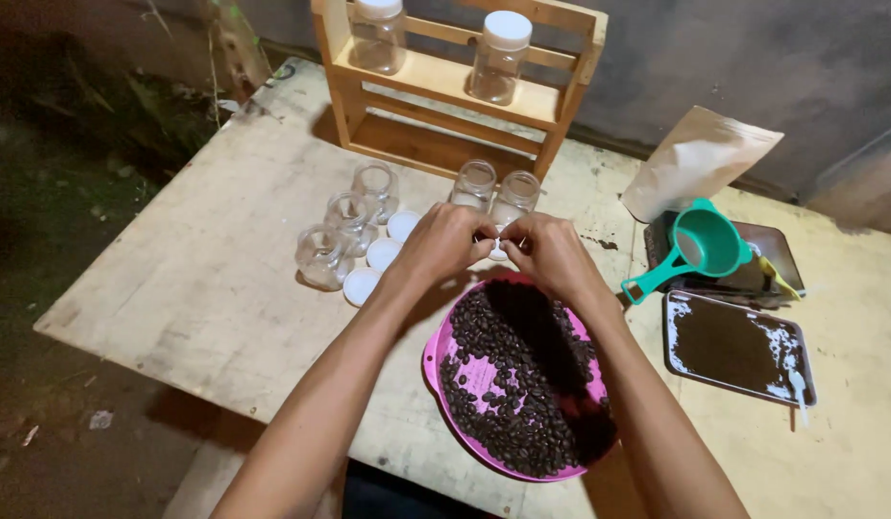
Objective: Sorting roasted coffee beans to remove defective ones.
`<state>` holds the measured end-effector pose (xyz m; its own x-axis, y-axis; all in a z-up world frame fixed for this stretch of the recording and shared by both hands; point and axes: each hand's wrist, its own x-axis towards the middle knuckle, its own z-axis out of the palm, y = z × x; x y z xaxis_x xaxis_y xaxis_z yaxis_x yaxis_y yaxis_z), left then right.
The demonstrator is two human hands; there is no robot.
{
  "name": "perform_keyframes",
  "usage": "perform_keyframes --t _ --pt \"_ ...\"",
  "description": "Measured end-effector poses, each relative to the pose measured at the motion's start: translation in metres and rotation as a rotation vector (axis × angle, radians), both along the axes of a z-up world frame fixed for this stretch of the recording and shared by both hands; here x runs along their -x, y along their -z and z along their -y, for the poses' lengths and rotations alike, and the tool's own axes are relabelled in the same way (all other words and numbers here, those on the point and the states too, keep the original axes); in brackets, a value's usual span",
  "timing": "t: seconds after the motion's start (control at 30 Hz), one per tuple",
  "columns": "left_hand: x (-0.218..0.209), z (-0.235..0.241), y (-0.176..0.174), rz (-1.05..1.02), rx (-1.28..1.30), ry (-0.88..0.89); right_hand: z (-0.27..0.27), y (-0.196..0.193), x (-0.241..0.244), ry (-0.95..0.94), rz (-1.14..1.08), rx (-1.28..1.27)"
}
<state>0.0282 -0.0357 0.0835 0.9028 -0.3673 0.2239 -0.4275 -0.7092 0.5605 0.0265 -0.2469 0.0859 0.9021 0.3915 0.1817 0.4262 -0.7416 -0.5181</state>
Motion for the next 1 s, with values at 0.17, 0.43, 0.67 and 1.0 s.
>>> perform_keyframes --t 0.17,0.43,0.67,1.0 --pt "0.007 -0.044 -0.008 0.036 -0.035 -0.100 -0.050 -0.015 -0.005 -0.055 -0.001 0.054" --pt "0.030 -0.118 -0.015 0.073 -0.073 -0.272 -0.135 -0.029 -0.012 -0.182 0.043 0.050" --pt "0.054 -0.166 -0.023 0.114 -0.065 -0.342 -0.190 -0.028 -0.012 -0.254 0.023 0.064" --pt "0.067 -0.194 -0.014 0.101 -0.044 -0.391 -0.219 -0.013 -0.015 -0.326 -0.009 0.077"
